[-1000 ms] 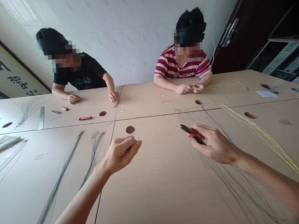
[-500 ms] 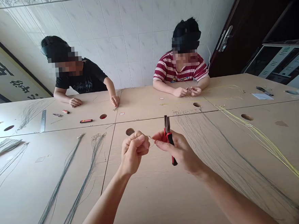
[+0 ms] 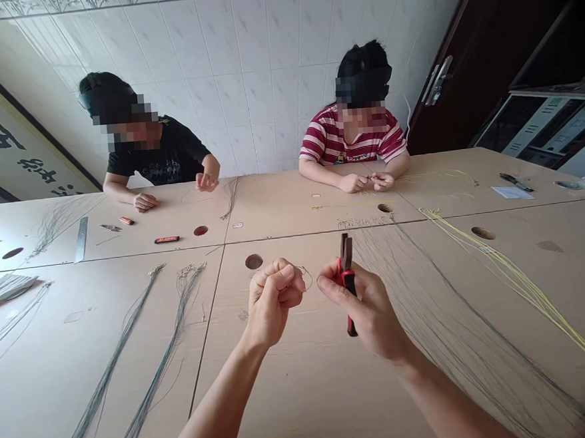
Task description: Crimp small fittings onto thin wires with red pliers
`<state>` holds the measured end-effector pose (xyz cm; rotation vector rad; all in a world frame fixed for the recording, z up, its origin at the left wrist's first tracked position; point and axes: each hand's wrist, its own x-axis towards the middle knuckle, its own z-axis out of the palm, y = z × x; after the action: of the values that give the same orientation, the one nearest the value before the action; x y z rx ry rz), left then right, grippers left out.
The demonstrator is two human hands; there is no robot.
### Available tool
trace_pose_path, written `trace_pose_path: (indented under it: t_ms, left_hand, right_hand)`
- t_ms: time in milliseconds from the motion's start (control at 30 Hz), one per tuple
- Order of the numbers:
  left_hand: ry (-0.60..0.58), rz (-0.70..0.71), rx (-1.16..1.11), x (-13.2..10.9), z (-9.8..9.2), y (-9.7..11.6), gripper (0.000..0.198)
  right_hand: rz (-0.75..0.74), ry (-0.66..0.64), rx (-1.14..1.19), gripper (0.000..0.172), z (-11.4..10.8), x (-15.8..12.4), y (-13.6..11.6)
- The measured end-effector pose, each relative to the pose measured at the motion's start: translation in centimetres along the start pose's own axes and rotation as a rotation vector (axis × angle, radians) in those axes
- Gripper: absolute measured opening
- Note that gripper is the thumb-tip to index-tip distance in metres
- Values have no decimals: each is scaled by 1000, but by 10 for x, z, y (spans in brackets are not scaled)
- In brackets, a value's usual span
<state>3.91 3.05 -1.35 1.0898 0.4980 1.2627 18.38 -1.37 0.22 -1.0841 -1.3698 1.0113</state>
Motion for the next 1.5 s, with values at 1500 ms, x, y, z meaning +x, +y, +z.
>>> trace_pose_path:
  t_ms: [1500]
  left_hand:
    - [-133,-191,93,-9,-3,-7,34]
  right_hand:
    - [333,-159,556,20,1,16,-3]
